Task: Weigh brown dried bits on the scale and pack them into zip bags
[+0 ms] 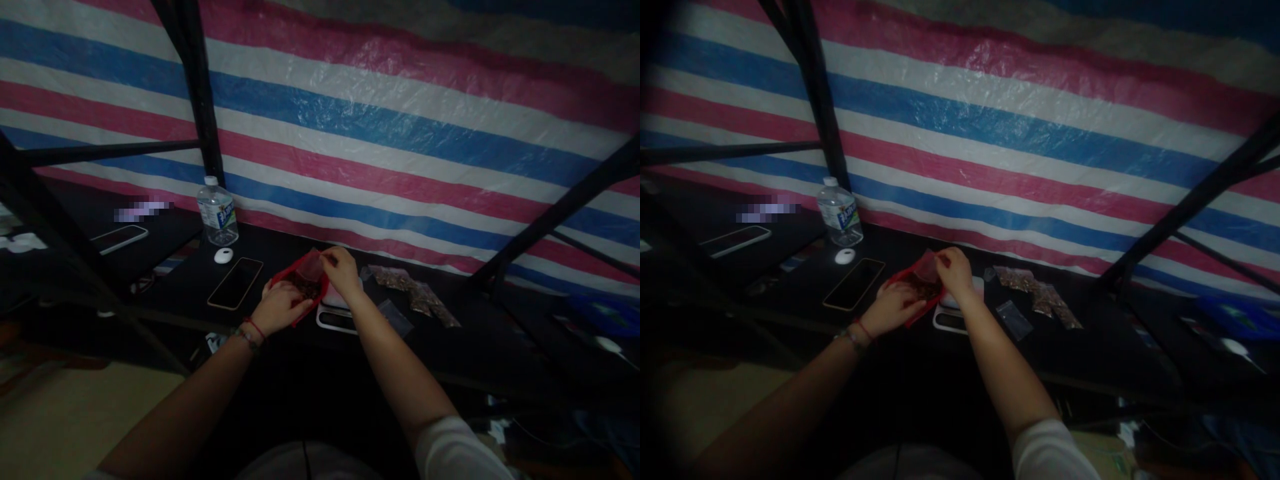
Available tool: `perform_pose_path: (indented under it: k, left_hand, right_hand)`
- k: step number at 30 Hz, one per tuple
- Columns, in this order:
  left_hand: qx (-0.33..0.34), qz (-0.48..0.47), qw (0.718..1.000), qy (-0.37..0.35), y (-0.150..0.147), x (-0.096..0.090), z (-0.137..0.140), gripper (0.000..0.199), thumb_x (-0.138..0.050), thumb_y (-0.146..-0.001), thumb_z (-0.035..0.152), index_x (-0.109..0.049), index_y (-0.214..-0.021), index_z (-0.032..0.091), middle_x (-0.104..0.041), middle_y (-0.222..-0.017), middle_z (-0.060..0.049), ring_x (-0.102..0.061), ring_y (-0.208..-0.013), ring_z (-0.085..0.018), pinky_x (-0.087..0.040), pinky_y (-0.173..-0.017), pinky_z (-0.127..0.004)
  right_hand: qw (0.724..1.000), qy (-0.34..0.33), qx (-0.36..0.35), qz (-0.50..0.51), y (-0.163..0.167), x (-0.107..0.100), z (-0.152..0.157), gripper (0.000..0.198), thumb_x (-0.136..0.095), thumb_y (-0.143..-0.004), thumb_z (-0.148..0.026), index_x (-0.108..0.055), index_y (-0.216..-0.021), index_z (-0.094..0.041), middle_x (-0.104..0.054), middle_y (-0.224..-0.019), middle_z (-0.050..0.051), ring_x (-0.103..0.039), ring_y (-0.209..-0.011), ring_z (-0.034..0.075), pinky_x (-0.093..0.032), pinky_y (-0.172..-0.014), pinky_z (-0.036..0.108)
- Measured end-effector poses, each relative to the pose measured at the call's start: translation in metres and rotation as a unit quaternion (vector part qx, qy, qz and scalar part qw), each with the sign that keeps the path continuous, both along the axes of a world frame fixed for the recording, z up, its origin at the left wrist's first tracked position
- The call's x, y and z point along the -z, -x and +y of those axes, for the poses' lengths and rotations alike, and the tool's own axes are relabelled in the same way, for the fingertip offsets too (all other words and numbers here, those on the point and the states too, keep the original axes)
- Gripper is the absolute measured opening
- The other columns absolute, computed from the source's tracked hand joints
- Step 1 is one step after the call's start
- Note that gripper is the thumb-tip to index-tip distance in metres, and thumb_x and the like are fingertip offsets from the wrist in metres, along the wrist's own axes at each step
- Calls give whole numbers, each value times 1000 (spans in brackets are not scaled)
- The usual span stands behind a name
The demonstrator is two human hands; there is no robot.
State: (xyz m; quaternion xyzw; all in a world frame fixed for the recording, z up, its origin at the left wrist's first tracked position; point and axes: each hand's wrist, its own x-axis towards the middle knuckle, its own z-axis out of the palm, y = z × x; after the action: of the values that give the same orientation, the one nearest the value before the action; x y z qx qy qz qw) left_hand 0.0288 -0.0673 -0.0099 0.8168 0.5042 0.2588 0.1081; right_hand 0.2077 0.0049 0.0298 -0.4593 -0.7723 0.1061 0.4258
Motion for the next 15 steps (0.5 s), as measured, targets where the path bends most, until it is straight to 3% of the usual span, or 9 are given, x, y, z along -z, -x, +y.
perform_pose_path:
  k: [3, 6, 8, 11, 13, 15]
  left_hand:
    - [-13, 4, 1000, 8, 2, 7, 2, 39, -49, -84, 51, -72, -73, 22, -68, -93, -7, -53, -103, -26, -23, -103, -49]
    - [-2, 25, 999, 22, 2, 11, 2, 30, -60, -77, 50, -72, -69, 23, -68, -93, -6, -51, -106, -28, -19, -105, -53]
    - [-3, 24, 1000, 18, 0, 9, 0, 26, -62, -75, 49, -72, -72, 25, -68, -96, -5, -49, -111, -31, -14, -105, -58]
    - [-35, -36, 999, -18, -7, -1, -5, 28, -59, -78, 48, -70, -91, 26, -66, -107, -7, -47, -117, -33, -12, -105, -61]
    - [-39, -110, 993, -32, -14, -7, -9, 39, -59, -79, 46, -62, -110, 23, -64, -112, -9, -50, -116, -31, -22, -105, -57]
    - [-7, -191, 982, -6, -20, -10, -13, 50, -60, -79, 43, -53, -122, 18, -64, -112, -11, -56, -109, -27, -36, -100, -49]
  right_hand:
    - [999, 21, 1, 31, -3, 4, 1, 11, -56, -77, -24, -67, -79, -20, -65, -85, 5, -58, -84, 18, -45, -82, 32]
    - [986, 101, 12, 135, -13, 11, 4, 13, -57, -76, -30, -64, -80, -19, -64, -82, 4, -58, -80, 18, -47, -79, 34]
    - [952, 178, -1, 250, -22, 15, 2, 16, -59, -74, -34, -60, -80, -20, -61, -76, 1, -58, -74, 17, -50, -75, 34]
    - [869, 262, -34, 418, -37, 19, -13, 23, -67, -67, -34, -52, -78, -21, -55, -71, -4, -57, -67, 12, -53, -73, 33]
    - [829, 298, -55, 471, -43, 20, -30, 29, -72, -63, -32, -51, -79, -21, -54, -71, -5, -58, -66, 11, -53, -74, 33]
    - [813, 326, -75, 476, -46, 21, -50, 33, -75, -63, -34, -51, -81, -21, -56, -73, -5, -59, -67, 11, -54, -71, 31]
